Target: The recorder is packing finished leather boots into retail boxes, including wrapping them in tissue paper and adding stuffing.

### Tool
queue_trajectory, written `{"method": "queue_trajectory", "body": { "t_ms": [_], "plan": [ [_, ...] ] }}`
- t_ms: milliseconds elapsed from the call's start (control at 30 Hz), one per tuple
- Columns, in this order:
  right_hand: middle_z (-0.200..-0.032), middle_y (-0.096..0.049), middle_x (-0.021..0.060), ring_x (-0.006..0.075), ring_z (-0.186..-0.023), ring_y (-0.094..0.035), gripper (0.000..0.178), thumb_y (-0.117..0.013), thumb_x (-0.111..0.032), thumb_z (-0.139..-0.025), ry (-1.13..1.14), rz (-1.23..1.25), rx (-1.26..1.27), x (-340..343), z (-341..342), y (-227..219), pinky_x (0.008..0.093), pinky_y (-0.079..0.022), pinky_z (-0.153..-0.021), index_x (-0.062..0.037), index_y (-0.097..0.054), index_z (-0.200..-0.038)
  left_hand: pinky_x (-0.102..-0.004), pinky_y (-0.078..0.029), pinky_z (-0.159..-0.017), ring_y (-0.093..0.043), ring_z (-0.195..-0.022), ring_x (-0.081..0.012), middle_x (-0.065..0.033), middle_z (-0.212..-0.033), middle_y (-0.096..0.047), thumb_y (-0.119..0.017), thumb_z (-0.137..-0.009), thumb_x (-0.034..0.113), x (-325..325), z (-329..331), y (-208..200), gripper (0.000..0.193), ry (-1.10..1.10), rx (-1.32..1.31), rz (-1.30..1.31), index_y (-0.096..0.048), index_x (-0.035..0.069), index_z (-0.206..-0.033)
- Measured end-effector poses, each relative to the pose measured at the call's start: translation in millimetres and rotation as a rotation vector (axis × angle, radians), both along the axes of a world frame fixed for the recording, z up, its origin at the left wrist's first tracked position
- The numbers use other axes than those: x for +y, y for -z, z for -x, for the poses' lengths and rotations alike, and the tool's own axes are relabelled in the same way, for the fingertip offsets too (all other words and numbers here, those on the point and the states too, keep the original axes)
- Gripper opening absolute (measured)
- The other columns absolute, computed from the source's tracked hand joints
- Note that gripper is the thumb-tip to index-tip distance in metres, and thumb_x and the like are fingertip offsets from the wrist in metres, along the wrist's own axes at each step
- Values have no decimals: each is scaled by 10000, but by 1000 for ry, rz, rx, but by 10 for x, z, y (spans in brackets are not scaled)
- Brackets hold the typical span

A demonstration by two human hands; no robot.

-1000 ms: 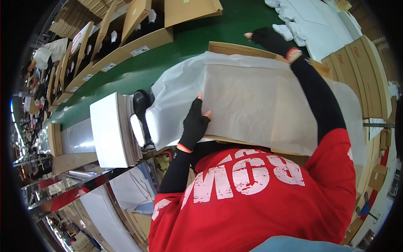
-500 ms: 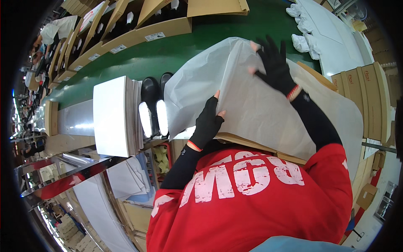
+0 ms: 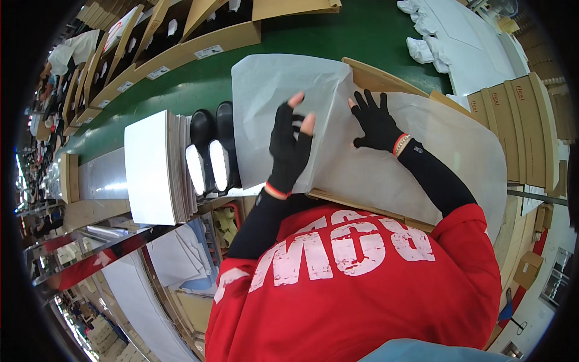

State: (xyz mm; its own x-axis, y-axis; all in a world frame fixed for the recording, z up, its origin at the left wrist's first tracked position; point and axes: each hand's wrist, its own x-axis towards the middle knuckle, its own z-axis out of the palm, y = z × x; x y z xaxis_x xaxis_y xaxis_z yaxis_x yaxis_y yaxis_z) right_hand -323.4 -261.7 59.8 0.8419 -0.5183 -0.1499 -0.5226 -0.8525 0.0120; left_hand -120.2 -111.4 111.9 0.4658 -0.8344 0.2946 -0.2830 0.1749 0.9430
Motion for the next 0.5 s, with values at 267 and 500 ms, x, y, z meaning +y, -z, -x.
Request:
{"method": "queue_trajectory", "body": {
  "t_ms": [267, 500],
  "plan": [
    [-1546, -233, 242, 442, -1446, -157, 1352, -875, -565, -446, 113, 22, 362, -53, 213, 200, 694, -87, -1107, -45, -225, -1511, -411, -360, -1071, -456, -1301, -405, -282, -1398, -465, -473, -941, 578, -551, -323, 965, 830, 176, -304, -756, -306, -45, -1463],
    [-1578, -108, 251, 459, -1451, -110, 1513, -901, -567, -359, 182, -143, 313, -191, 304, 443, 739, -161, -1054, -50, -101, -1535, -357, -306, -1120, -374, -1393, -308, -254, -1482, -378, -528, -989, 244, 372, 259, 732, 604, 237, -10, -278, -302, -47, -1468]
  ]
}}
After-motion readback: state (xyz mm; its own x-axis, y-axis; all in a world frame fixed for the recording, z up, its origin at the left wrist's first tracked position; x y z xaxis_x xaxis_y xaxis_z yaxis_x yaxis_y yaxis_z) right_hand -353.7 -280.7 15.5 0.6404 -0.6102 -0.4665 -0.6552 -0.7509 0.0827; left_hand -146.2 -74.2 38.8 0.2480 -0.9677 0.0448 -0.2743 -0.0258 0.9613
